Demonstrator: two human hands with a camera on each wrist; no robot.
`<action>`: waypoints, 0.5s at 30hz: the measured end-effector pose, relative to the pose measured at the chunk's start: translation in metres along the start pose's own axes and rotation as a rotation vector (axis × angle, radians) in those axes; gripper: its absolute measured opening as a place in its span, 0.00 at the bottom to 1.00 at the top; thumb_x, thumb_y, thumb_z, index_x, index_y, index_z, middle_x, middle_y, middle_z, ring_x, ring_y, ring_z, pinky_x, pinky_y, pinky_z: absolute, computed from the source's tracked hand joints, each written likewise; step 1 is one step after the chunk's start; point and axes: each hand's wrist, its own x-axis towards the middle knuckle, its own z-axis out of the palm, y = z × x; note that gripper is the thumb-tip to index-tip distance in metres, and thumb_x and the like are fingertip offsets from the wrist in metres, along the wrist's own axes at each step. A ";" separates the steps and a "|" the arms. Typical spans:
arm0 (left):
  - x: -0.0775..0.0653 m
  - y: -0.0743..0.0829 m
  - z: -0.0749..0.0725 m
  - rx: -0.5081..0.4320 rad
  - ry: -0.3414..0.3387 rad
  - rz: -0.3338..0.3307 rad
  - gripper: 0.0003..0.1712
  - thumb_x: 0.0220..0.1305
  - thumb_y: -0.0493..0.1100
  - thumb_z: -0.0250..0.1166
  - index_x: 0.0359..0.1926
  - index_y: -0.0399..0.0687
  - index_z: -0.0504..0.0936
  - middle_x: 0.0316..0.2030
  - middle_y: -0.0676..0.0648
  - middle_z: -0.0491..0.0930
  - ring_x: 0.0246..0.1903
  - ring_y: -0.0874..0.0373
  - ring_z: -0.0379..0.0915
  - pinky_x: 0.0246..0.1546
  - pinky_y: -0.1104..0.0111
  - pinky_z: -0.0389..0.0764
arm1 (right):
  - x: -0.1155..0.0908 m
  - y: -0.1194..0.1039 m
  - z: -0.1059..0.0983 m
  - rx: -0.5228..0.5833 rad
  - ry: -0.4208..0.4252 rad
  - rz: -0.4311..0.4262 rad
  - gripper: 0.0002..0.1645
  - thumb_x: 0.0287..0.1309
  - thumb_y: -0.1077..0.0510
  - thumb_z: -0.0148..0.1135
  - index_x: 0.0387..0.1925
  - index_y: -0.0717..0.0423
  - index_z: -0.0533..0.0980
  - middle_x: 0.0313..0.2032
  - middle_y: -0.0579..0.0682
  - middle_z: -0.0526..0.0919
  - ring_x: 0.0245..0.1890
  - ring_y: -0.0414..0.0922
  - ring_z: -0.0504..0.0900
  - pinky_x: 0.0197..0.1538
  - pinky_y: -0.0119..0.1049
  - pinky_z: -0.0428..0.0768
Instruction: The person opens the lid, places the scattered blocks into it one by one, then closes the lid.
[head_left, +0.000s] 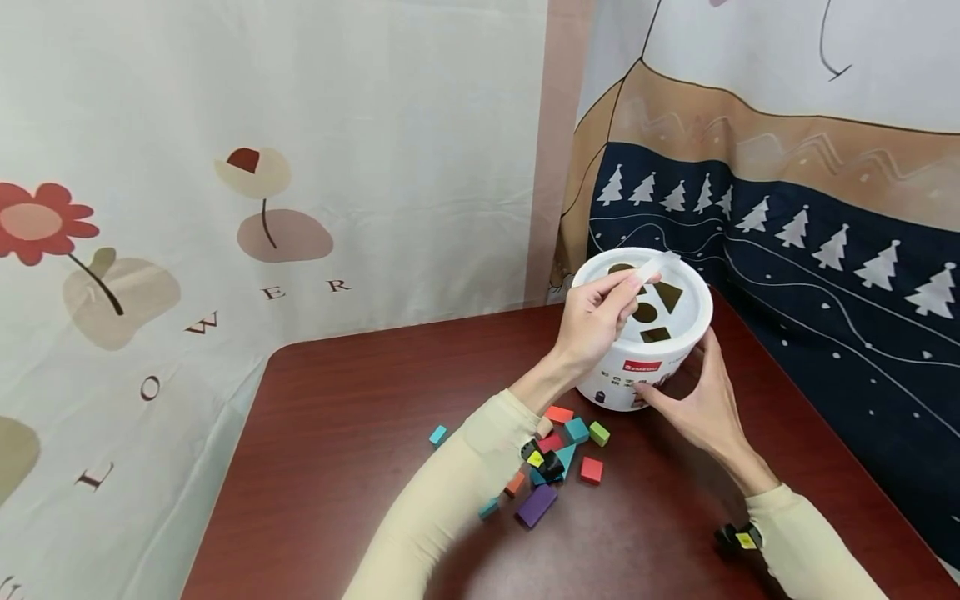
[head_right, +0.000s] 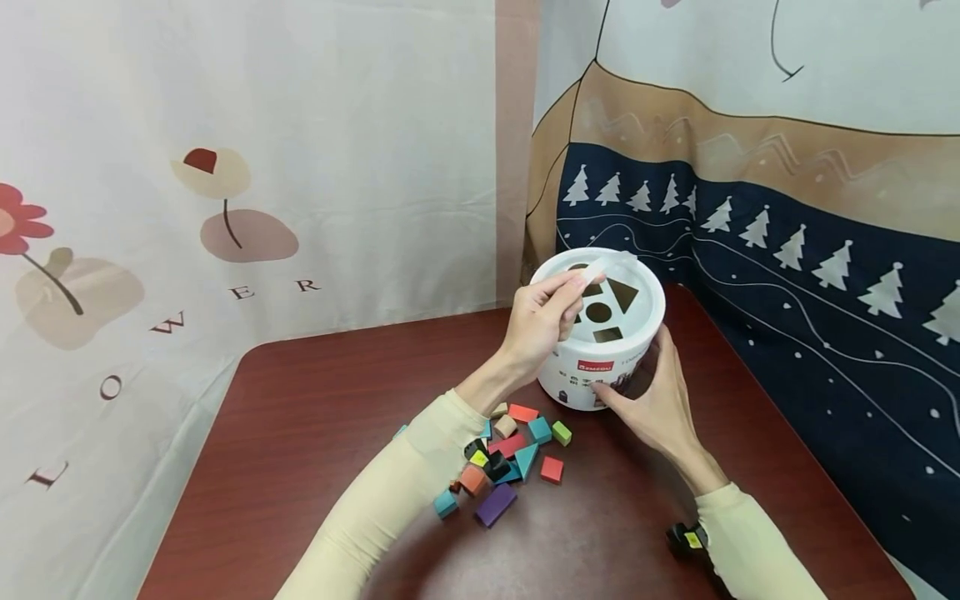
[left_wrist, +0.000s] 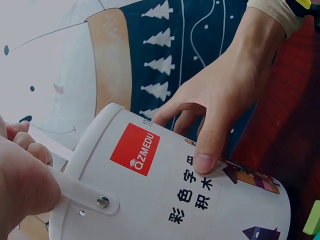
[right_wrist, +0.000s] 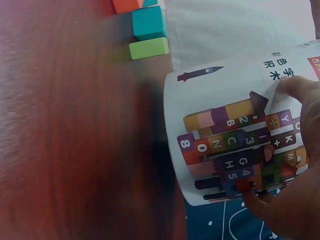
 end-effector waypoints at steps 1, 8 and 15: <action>-0.002 0.002 0.001 -0.008 -0.005 -0.015 0.19 0.80 0.41 0.55 0.57 0.31 0.84 0.21 0.51 0.64 0.18 0.63 0.57 0.18 0.75 0.57 | -0.002 0.001 -0.001 -0.003 -0.002 0.006 0.76 0.38 0.53 0.86 0.81 0.29 0.47 0.70 0.43 0.65 0.64 0.49 0.69 0.60 0.61 0.71; -0.015 0.020 0.008 -0.061 -0.012 -0.096 0.19 0.80 0.37 0.53 0.58 0.25 0.81 0.20 0.54 0.63 0.17 0.66 0.55 0.16 0.77 0.55 | -0.018 -0.030 -0.010 -0.005 -0.014 0.006 0.74 0.40 0.61 0.84 0.82 0.37 0.49 0.68 0.50 0.67 0.60 0.51 0.71 0.61 0.37 0.73; -0.019 0.020 0.011 -0.051 -0.032 -0.096 0.19 0.80 0.37 0.52 0.57 0.23 0.81 0.20 0.53 0.62 0.17 0.67 0.55 0.17 0.77 0.55 | -0.028 -0.035 -0.012 -0.011 -0.012 0.026 0.74 0.40 0.63 0.84 0.82 0.40 0.49 0.67 0.50 0.68 0.59 0.48 0.72 0.57 0.18 0.68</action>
